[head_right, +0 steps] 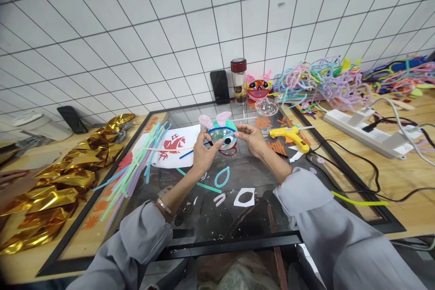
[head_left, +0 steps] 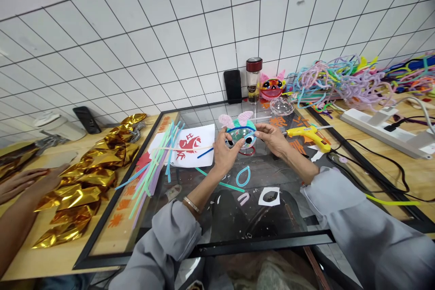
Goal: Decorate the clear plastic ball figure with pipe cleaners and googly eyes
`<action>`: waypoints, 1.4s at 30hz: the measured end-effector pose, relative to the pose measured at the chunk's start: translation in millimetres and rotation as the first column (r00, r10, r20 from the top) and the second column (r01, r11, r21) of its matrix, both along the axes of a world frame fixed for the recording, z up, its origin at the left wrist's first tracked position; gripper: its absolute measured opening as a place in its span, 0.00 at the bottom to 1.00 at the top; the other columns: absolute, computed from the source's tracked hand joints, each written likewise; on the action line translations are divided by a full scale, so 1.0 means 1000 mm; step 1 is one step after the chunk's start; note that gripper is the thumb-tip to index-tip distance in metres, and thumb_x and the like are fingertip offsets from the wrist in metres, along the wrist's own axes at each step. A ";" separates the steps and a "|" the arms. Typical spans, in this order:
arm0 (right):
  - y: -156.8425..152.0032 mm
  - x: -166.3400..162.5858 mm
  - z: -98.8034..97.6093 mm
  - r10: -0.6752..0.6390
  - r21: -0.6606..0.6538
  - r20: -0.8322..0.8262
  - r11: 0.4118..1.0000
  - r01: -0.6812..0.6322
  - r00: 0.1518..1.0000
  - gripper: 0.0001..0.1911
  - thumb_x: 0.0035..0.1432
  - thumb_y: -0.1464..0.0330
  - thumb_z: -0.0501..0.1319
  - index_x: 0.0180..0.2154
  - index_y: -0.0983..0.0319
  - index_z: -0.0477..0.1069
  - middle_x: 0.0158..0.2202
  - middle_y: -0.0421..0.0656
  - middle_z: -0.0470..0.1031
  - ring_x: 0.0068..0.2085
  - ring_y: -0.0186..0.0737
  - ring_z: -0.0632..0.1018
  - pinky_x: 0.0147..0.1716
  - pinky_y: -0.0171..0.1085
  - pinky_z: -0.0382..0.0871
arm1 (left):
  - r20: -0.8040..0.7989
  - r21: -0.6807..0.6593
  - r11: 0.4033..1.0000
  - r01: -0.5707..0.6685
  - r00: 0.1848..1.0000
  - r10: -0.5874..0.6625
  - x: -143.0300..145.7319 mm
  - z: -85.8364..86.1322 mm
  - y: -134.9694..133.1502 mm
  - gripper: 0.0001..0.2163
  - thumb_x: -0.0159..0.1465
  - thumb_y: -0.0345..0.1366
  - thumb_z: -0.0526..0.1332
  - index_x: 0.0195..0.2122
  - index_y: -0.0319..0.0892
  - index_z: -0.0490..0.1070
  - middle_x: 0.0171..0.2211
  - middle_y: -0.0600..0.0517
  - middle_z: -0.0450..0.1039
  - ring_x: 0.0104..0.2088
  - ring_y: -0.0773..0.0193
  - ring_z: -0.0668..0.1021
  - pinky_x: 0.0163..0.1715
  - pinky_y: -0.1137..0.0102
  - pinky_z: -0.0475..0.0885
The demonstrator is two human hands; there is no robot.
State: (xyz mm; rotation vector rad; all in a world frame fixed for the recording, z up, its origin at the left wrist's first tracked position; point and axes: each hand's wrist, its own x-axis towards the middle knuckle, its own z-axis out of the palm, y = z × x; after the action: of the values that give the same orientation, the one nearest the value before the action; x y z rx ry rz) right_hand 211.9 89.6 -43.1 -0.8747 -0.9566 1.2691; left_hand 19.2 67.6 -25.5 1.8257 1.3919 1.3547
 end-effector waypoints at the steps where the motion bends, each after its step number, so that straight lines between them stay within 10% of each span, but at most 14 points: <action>1: 0.000 0.000 0.000 -0.001 0.000 0.000 1.000 0.001 1.000 0.22 0.30 0.61 0.79 0.32 0.57 0.79 0.33 0.40 0.81 0.38 0.41 0.78 0.47 0.44 0.70 | -0.001 0.000 1.000 -0.002 1.000 0.002 0.000 0.000 0.000 0.14 0.58 0.40 0.67 0.31 0.46 0.59 0.60 0.43 0.68 0.65 0.52 0.67 0.61 0.55 0.60; 15: -0.002 -0.002 0.004 -0.008 -0.008 -0.004 1.000 0.008 1.000 0.22 0.30 0.61 0.80 0.32 0.56 0.79 0.33 0.39 0.81 0.37 0.39 0.78 0.46 0.42 0.70 | -0.018 0.000 0.999 -0.054 0.998 0.054 0.004 0.006 0.000 0.16 0.55 0.38 0.68 0.31 0.46 0.57 0.43 0.48 0.75 0.58 0.52 0.73 0.55 0.59 0.64; 42: -0.004 -0.002 0.006 0.013 0.001 -0.013 1.000 -0.013 1.000 0.22 0.30 0.62 0.79 0.32 0.57 0.79 0.34 0.38 0.80 0.37 0.38 0.77 0.46 0.42 0.69 | -0.029 0.015 0.999 -0.046 0.998 0.047 0.002 0.005 0.000 0.15 0.56 0.39 0.67 0.31 0.46 0.57 0.47 0.46 0.75 0.62 0.52 0.70 0.57 0.58 0.63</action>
State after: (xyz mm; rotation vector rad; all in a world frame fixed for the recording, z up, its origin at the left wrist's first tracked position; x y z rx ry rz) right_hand 209.8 86.1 -36.7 -0.8599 -0.9531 1.2840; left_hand 20.9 67.5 -20.9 1.8402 1.4519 1.3687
